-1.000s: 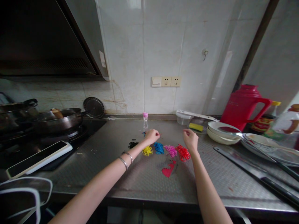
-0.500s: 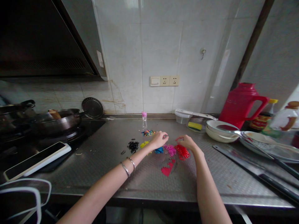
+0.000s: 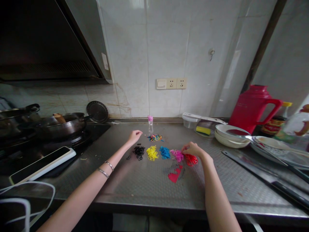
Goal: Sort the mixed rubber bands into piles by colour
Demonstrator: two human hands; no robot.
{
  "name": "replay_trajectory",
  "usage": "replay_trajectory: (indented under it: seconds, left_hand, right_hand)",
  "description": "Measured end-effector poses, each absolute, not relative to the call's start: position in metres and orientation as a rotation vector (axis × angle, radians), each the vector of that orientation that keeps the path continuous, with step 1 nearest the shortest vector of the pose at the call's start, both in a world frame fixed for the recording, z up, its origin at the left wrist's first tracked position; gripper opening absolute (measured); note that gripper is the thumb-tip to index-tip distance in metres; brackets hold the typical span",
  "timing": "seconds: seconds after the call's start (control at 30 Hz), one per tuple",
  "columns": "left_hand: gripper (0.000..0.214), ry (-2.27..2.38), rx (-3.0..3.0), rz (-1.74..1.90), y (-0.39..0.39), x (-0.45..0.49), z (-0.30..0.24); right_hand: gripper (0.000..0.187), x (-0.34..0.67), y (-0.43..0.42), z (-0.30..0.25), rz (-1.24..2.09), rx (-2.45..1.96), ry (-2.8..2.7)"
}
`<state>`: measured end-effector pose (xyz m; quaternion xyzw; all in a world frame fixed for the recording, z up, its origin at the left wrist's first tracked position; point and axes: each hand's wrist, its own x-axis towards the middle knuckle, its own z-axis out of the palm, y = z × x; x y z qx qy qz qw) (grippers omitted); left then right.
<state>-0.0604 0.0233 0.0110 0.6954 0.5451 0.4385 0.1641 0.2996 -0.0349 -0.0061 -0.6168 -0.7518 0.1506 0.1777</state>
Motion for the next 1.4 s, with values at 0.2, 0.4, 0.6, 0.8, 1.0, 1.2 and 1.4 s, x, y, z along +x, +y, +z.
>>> replay_trajectory:
  seconds: [0.2,0.4,0.6,0.8,1.0,1.2,1.4]
  left_hand:
    - [0.024,1.61,1.863,1.275,0.024,-0.088,0.009]
    - [0.023,1.621,1.778,1.296,0.023,-0.098,0.002]
    - [0.023,1.575,1.653,1.346,0.021,-0.104,-0.005]
    - [0.019,1.555,1.511,1.382,0.019,-0.106,-0.004]
    - [0.02,1.544,1.434,1.363,0.015,-0.106,-0.008]
    - [0.022,1.63,1.465,1.333,0.013,-0.107,-0.011]
    - [0.022,1.658,1.516,1.321,0.015,-0.106,-0.012]
  right_hand:
    - [0.017,0.305,-0.03,-0.008,0.418,-1.805,-2.161]
    - [0.018,0.306,-0.032,-0.004,0.384,-1.858,-2.085]
    - [0.026,0.299,-0.034,0.004,0.245,-1.748,-1.961]
    - [0.027,0.282,-0.022,0.005,0.194,-1.65,-1.959]
    - [0.03,0.229,-0.003,0.008,0.158,-1.548,-2.14]
    - [0.033,0.181,0.012,0.008,0.106,-1.615,-2.145]
    - [0.032,0.162,0.028,-0.001,0.086,-1.708,-2.13]
